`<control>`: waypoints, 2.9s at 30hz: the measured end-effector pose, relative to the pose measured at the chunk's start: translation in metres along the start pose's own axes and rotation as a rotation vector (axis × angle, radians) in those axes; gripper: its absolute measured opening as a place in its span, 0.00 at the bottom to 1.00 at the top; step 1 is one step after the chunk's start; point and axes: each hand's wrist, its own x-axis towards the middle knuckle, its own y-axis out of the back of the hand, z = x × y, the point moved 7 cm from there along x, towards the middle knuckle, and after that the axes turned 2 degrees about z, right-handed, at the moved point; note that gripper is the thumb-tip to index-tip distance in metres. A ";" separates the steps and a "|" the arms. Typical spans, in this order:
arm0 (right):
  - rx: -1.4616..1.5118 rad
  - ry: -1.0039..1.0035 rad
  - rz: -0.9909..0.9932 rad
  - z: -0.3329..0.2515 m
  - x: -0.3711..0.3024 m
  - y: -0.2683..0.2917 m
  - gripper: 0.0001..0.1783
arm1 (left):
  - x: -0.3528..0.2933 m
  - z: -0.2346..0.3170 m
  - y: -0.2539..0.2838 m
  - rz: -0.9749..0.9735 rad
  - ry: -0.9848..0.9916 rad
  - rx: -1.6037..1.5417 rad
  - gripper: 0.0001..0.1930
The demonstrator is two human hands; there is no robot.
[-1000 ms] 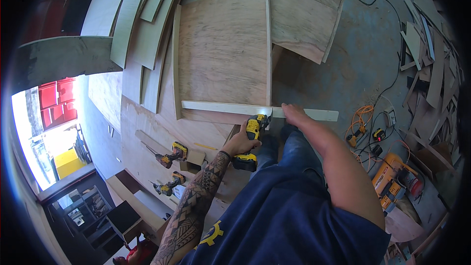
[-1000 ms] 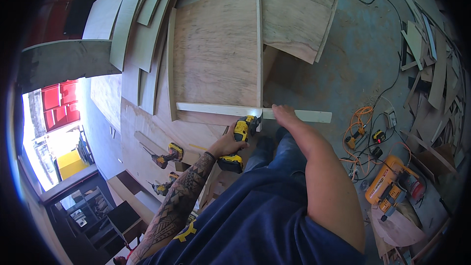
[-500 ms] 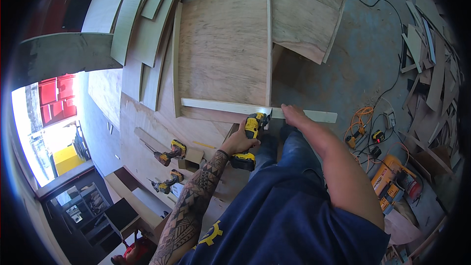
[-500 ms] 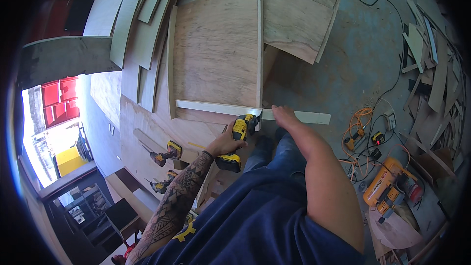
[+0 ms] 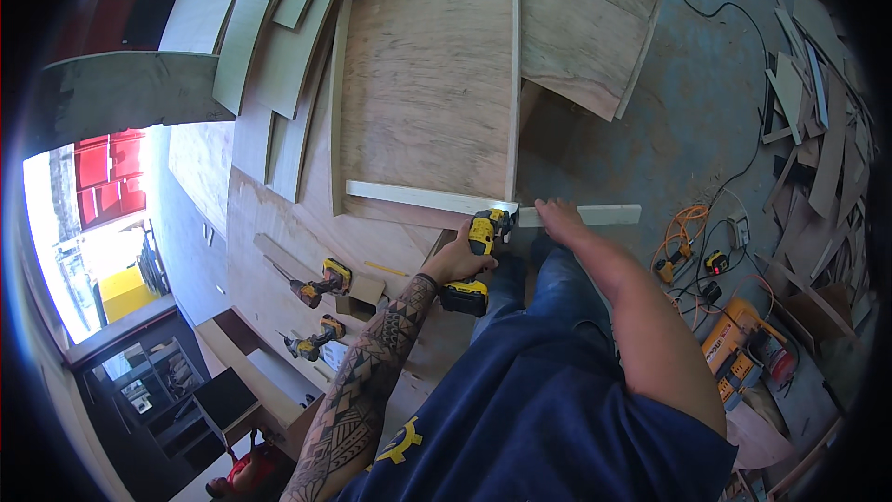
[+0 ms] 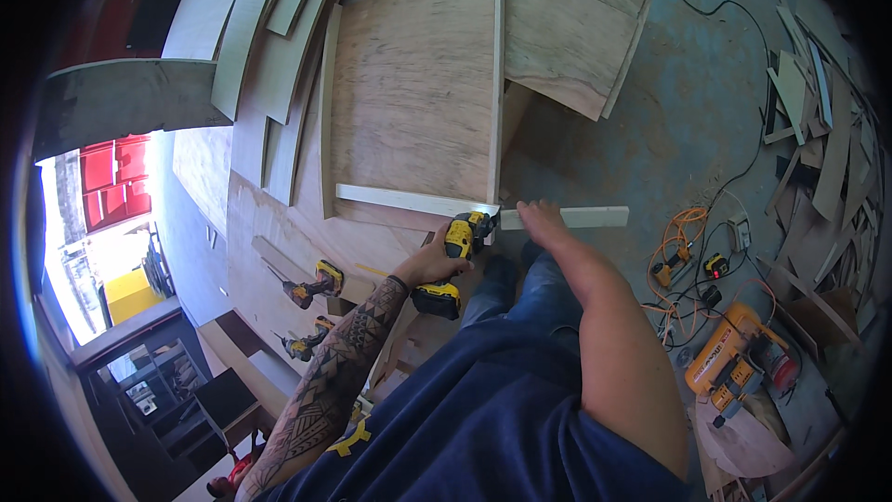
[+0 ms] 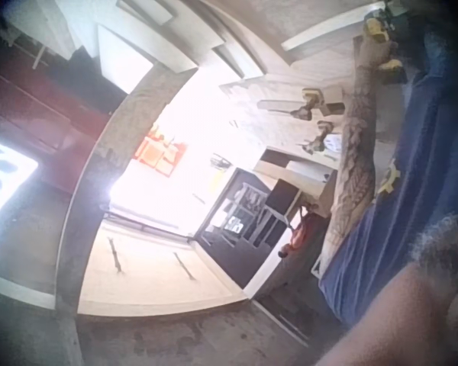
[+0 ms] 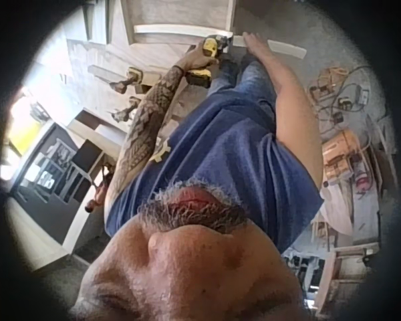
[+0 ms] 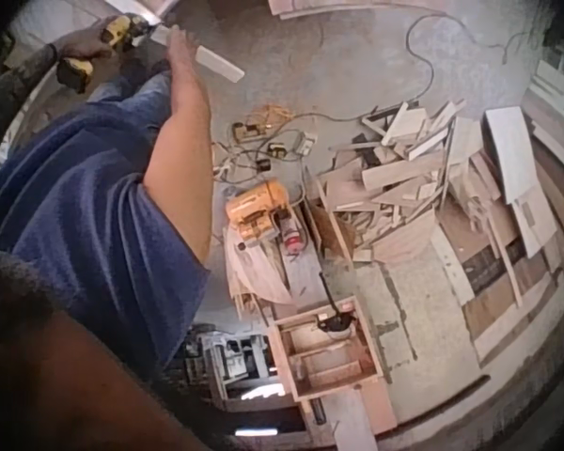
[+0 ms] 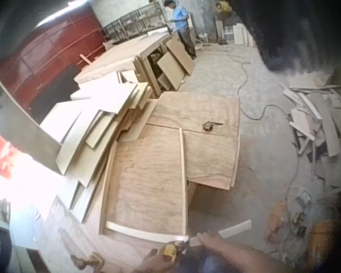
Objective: Using a power drill to assemble a wooden drawer or cabinet frame.
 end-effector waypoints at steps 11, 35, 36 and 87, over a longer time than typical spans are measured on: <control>0.212 -0.453 0.035 0.058 -0.041 -0.035 0.29 | -0.040 -0.007 -0.012 0.008 0.018 -0.025 0.68; 0.433 0.036 0.559 -0.076 0.079 0.135 0.25 | -0.076 -0.069 -0.044 0.017 -0.174 -0.427 0.69; 0.407 0.039 0.444 -0.091 0.089 0.121 0.26 | -0.091 -0.094 -0.048 0.028 -0.158 -0.496 0.69; -0.277 -0.048 0.680 -0.032 0.069 0.070 0.32 | 0.078 -0.218 0.178 1.018 -0.452 0.023 0.52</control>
